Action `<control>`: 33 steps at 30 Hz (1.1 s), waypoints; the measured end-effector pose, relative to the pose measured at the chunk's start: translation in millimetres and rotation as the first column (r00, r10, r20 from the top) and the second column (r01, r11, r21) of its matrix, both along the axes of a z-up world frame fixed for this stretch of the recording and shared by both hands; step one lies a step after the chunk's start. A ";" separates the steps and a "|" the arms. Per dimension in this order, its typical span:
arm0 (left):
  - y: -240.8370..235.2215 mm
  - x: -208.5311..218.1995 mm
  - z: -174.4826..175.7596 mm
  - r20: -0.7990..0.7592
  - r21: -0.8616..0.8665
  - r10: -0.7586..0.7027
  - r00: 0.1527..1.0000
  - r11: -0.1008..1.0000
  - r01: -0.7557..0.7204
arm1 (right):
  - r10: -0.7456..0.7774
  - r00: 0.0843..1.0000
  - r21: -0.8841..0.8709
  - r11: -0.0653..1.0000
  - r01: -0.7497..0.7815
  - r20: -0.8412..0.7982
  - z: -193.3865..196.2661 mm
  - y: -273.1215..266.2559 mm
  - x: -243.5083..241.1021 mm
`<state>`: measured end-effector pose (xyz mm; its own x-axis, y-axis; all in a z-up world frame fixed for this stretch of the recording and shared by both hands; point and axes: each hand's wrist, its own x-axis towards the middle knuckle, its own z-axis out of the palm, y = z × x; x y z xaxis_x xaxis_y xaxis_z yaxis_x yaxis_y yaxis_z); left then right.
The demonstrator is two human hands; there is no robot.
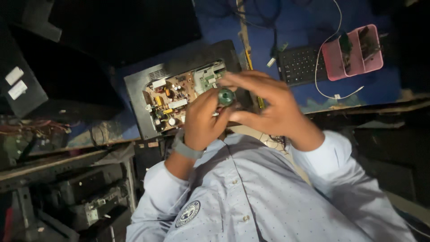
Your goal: The person opens a black electronic device, removes the casing, and uses a screwdriver to detach and remove a green circuit board from the internal assembly.
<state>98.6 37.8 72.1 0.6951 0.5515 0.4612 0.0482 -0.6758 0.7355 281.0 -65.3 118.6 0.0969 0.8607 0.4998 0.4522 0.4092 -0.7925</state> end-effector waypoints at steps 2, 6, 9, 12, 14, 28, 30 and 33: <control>2.8 12.1 -7.1 -0.050 0.048 0.028 0.998 0.999 -0.026 | 0.011 0.994 0.017 1.000 -0.013 0.105 10.3 12.0 1.8; 10.7 18.3 -23.9 -0.026 0.010 0.010 1.000 1.000 -0.010 | -0.001 0.994 0.026 1.000 -0.002 0.113 8.6 23.7 2.0; 10.7 18.8 -33.3 -0.006 0.027 -0.012 1.000 1.000 0.012 | -0.012 0.993 0.000 1.000 0.013 0.114 1.2 21.3 5.4; 10.7 21.1 -36.7 -0.015 0.014 0.009 1.000 1.000 -0.009 | -0.008 0.994 0.002 1.000 0.008 0.108 -2.3 20.8 7.8; 10.7 22.0 -37.6 -0.032 0.000 0.012 0.999 1.000 -0.012 | -0.011 0.994 0.001 1.000 0.011 0.110 -3.4 20.1 8.6; 10.6 21.8 -41.5 -0.025 -0.025 0.004 1.000 1.000 -0.005 | -0.011 0.992 0.015 1.000 0.009 0.124 -6.3 21.2 7.1; 9.9 21.9 -40.6 -0.015 -0.045 0.000 1.000 0.999 -0.001 | -0.009 0.992 0.007 1.000 0.008 0.123 -6.3 21.6 6.3; 9.3 21.4 -38.9 0.008 -0.039 -0.012 1.000 0.999 0.012 | -0.007 0.992 -0.004 1.000 0.008 0.125 -6.2 21.2 5.7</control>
<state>120.0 47.2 33.2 0.6982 0.5608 0.4450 0.0346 -0.6473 0.7615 286.7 -44.1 112.4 0.0406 0.8627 0.5041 0.5511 0.4015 -0.7315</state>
